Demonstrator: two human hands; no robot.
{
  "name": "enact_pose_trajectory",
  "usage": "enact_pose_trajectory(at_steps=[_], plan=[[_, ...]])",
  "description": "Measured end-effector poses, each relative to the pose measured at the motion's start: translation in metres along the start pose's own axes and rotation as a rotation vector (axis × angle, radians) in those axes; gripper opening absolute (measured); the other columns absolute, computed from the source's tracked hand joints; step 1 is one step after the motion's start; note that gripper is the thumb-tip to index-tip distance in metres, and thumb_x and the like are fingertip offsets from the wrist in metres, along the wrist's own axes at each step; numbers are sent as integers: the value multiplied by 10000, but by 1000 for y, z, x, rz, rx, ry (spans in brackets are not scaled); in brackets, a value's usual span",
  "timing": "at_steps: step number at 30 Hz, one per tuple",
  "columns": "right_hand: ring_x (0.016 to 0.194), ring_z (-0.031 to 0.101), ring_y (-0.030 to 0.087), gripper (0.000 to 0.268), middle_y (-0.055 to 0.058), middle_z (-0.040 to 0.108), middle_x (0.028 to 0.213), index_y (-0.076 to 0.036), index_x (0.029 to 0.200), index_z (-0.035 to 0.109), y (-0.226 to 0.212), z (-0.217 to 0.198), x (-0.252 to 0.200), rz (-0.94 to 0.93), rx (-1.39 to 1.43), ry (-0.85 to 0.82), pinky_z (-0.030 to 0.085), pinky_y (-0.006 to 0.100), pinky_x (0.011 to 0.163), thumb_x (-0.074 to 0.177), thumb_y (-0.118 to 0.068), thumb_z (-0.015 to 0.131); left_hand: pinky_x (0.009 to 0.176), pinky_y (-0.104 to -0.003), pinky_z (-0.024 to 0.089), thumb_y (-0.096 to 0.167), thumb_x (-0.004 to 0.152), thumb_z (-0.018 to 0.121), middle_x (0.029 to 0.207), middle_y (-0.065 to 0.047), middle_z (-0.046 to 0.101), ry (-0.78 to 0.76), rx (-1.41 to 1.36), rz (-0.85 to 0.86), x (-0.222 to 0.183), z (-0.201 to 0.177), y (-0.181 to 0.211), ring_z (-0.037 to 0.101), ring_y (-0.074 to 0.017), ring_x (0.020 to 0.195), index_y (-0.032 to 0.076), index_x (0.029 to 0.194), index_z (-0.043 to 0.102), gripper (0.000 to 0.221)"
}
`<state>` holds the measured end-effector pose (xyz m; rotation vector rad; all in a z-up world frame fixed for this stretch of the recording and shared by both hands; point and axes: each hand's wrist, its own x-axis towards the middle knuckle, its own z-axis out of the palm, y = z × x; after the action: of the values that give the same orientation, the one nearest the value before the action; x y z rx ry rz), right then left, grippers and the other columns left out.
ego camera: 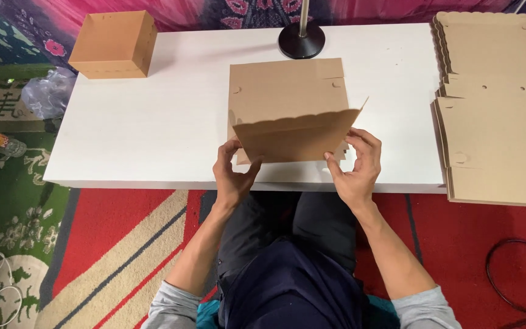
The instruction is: Assembling a cardboard box from a flat cutout by folding along pre-scored lines and tucking in tabs.
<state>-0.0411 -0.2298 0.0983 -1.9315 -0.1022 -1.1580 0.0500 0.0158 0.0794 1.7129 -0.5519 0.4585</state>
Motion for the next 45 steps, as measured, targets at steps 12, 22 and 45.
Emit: enact_pose_trajectory(at_steps=[12,22,45], plan=[[1126,687,384,320,150,583,1136,3,1081,586,-30,-28,-30,-74,-74,-60,553,466,1003,855,32,811,1003,-508,521,1,753,864,1175,-84,749,-205,-48,122,-32,-39,12,693,-337,1172,86,954,622,326],[932,682,275,503,138,664,979,25,1303,556,-5,-57,-91,70,-20,-156,564,415,873,1033,-400,548,998,-490,533,124,807,850,1152,-135,703,-257,-16,256,-57,-49,11,674,-377,1132,23,1216,674,457],[990,671,299,602,171,548,1112,24,1333,481,-100,-83,-162,924,231,-301,641,438,786,813,20,784,703,-471,656,125,901,740,1329,-282,509,-267,-235,-635,-182,-87,55,726,-411,993,3,1378,368,618]])
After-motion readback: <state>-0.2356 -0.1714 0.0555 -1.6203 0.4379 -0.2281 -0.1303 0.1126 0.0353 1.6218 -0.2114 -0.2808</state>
